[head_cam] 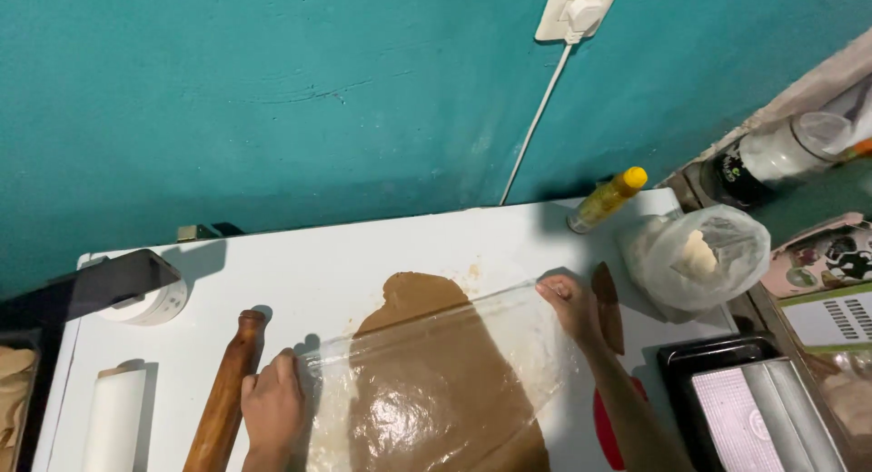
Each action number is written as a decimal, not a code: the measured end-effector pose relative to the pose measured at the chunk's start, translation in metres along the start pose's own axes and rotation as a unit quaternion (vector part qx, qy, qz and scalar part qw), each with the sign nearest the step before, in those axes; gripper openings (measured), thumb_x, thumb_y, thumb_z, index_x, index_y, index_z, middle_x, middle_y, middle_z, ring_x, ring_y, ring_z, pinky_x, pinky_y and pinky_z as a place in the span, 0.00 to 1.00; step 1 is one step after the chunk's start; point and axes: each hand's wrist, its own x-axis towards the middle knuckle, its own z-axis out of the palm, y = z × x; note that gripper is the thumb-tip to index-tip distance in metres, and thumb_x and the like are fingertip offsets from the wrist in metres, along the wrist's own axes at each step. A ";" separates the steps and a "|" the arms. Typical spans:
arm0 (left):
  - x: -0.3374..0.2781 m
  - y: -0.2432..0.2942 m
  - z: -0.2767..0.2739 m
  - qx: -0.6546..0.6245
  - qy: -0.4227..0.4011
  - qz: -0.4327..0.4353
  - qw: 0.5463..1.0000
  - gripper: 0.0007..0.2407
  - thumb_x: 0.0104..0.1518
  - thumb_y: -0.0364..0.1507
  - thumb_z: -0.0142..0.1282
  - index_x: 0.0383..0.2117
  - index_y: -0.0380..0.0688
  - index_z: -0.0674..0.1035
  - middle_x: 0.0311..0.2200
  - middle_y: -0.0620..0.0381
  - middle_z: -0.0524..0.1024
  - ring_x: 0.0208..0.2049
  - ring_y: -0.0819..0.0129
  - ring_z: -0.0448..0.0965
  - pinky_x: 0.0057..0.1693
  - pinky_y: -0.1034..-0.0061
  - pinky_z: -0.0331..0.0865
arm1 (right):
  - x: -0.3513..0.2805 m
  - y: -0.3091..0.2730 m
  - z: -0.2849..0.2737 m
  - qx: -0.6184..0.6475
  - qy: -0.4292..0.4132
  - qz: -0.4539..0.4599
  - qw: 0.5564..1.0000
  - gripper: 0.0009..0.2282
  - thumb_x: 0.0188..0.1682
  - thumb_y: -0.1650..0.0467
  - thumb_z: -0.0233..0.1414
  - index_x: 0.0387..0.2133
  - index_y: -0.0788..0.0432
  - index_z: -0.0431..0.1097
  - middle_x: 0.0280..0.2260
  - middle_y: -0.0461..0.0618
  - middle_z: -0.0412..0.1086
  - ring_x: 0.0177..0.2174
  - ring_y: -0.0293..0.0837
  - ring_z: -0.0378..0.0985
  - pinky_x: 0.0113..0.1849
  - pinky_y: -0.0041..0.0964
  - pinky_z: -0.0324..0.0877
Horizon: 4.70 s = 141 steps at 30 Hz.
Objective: Roll out a piece of dough using a wooden rolling pin over plastic wrap.
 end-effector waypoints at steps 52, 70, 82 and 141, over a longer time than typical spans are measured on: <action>-0.136 0.081 -0.037 -0.127 -0.081 0.032 0.988 0.23 0.51 0.38 0.60 0.55 0.47 0.73 0.51 0.53 0.76 0.55 0.60 0.72 0.61 0.52 0.56 | -0.231 -0.106 0.071 -0.368 -0.099 -0.261 0.887 0.26 0.46 0.59 0.56 0.60 0.46 0.63 0.57 0.45 0.63 0.61 0.46 0.58 0.66 0.59 0.40; -0.015 0.059 -0.010 -0.044 -0.075 -0.008 0.996 0.29 0.68 0.45 0.23 0.71 0.41 0.52 0.73 0.49 0.50 0.73 0.54 0.47 0.72 0.50 0.38 | -0.116 -0.142 0.119 -0.433 -0.076 -0.252 0.862 0.34 0.57 0.53 0.33 0.70 0.64 0.42 0.70 0.58 0.41 0.68 0.56 0.40 0.64 0.59 0.28; -0.185 0.069 -0.015 -0.070 -0.012 0.071 0.995 0.31 0.60 0.46 0.38 0.70 0.47 0.53 0.71 0.54 0.49 0.72 0.54 0.45 0.70 0.48 0.35 | -0.260 -0.145 0.055 -0.320 -0.121 -0.265 0.902 0.34 0.47 0.56 0.51 0.65 0.60 0.52 0.67 0.59 0.48 0.66 0.60 0.43 0.61 0.63 0.35; 0.141 0.150 0.060 -0.052 -0.070 0.059 0.994 0.27 0.70 0.45 0.27 0.71 0.47 0.59 0.71 0.52 0.59 0.69 0.56 0.60 0.69 0.51 0.49 | 0.017 -0.127 0.063 -0.230 0.118 -0.126 0.958 0.24 0.60 0.65 0.36 0.68 0.63 0.53 0.53 0.57 0.72 0.52 0.55 0.72 0.56 0.47 0.59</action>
